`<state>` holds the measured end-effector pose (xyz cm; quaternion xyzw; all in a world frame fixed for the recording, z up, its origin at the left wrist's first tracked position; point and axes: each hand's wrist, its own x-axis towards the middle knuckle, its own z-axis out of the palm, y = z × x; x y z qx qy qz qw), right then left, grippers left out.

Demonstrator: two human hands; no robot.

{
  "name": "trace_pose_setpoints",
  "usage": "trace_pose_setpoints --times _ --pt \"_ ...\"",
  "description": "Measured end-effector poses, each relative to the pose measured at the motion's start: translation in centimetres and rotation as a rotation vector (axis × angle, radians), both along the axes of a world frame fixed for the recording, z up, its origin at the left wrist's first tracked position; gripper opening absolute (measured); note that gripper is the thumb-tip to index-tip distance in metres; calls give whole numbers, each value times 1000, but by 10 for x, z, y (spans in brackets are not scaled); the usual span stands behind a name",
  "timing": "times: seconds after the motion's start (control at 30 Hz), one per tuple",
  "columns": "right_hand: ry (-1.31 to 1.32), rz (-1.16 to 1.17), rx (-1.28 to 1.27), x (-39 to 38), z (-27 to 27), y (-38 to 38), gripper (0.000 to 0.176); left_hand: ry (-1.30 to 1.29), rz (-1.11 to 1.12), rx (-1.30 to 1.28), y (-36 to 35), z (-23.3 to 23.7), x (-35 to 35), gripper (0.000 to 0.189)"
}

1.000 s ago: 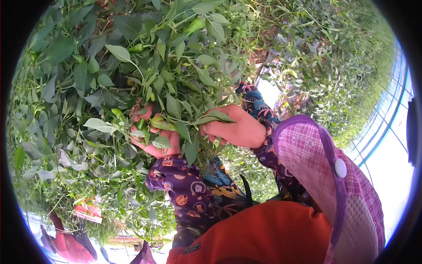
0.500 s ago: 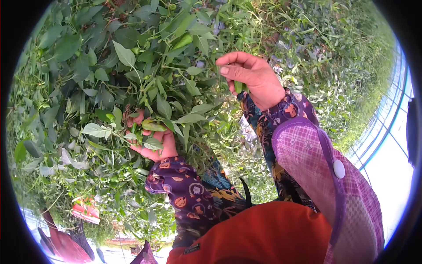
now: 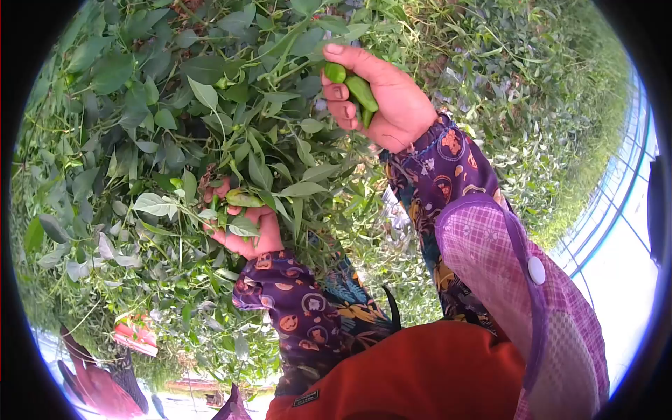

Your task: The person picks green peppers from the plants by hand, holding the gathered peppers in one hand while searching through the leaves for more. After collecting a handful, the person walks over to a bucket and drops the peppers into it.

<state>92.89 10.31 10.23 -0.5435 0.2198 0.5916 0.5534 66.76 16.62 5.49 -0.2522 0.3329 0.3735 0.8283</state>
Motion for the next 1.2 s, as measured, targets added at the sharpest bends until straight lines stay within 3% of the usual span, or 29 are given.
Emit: trace_pose_setpoints --times 0.07,0.2,0.3,0.33,0.4,0.5,0.53,0.57,0.67,0.77,0.8,0.87,0.9,1.0,1.07,1.13,1.2 --pt "212 -29 207 7 18 -25 28 25 6 0 -1 -2 -1 33" --pt "47 -34 140 3 52 -48 32 -102 0 49 0 8 13 28" --pt "294 -243 374 -4 45 -71 41 295 -46 14 -3 7 11 22" --pt "293 -243 378 -7 43 -74 41 294 -46 19 -5 3 4 22" --pt "389 -264 392 -19 46 -82 40 123 -28 22 -7 -7 -13 43" --pt "301 13 252 -47 64 -81 32 -34 -19 57 -3 -12 -23 36" --pt "299 467 172 -57 68 -74 32 -110 -14 61 1 -10 -21 36" --pt "292 917 79 -68 74 -70 32 95 -48 93 3 -11 -29 36" --pt "-131 780 227 -153 71 -104 27 62 -83 16 8 -12 -32 43" --pt "-312 483 172 -177 78 -96 23 118 -112 -6 11 -9 -28 46" --pt "-309 479 174 -176 78 -95 23 110 -90 -28 11 -9 -29 46" --pt "369 397 135 -172 80 -93 22 105 -68 -51 14 -10 -31 47" --pt "499 481 148 -170 86 -95 22 89 -40 -80 15 -11 -31 42" --pt "298 536 321 -191 92 -116 24 29 -41 -112 17 -10 -30 40" --pt "182 506 402 -171 87 -112 25 136 -6 -71 18 -18 -39 41" --pt "307 881 41 -130 71 -104 24 102 -76 22 23 -16 -45 41" --pt "336 247 -43 -108 58 -114 22 61 -122 84 27 -18 -47 41"
